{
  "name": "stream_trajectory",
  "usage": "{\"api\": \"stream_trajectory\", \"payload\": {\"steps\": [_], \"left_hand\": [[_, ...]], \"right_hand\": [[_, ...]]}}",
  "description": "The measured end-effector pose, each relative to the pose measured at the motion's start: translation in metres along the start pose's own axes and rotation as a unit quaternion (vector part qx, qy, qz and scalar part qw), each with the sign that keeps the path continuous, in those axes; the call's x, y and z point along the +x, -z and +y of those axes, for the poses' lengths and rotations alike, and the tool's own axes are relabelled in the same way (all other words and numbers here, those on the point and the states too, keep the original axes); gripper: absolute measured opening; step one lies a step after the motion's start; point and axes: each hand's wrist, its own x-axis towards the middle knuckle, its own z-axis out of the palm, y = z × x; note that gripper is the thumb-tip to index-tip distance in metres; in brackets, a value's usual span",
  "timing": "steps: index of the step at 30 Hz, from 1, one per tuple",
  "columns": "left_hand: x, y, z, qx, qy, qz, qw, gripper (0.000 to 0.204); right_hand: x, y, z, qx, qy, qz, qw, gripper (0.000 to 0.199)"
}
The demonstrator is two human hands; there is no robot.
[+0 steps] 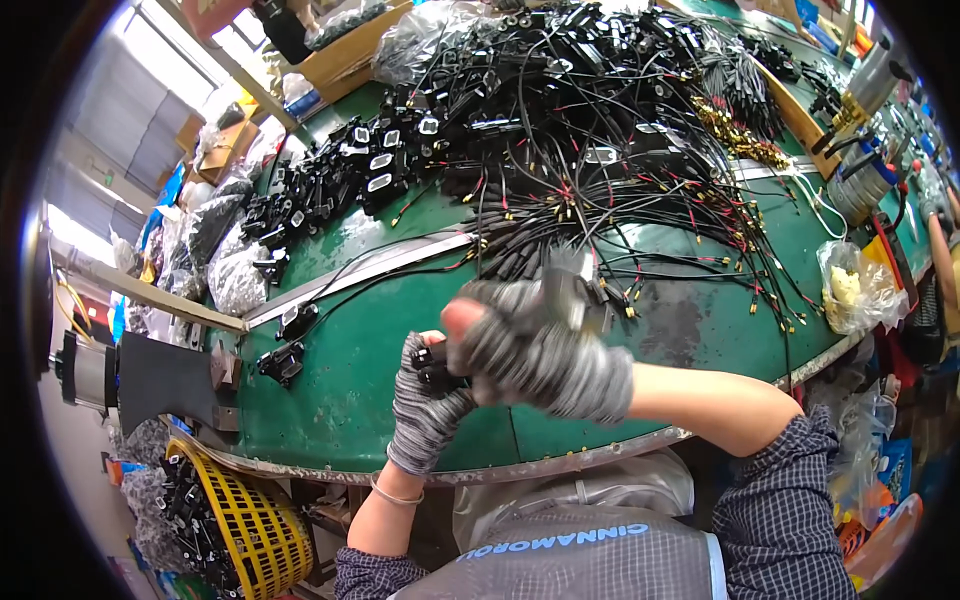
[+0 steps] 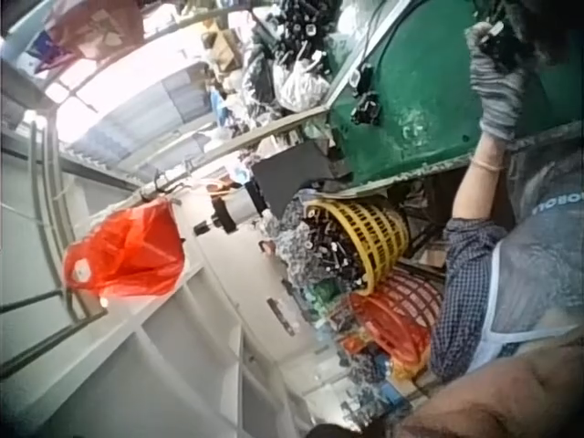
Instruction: Assembling electronic wiring harnesses by connecting parts and tightening components using a wrench.
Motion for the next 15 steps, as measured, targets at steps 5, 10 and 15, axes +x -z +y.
{"api": "stream_trajectory", "payload": {"steps": [5,10,15], "left_hand": [[-0.005,-0.011,0.002,0.308,-0.326,0.040,0.893,0.046],[-0.002,-0.003,0.003,-0.040,-0.044,-0.001,0.998,0.044],[-0.003,-0.007,0.006,0.087,-0.125,-0.018,0.988,0.041]], "right_hand": [[0.016,0.006,-0.028,0.004,-0.180,-0.026,0.983,0.038],[0.009,0.014,-0.008,0.075,-0.061,0.006,0.995,0.048],[0.003,0.006,0.009,-0.108,0.122,-0.017,0.987,0.038]]}}
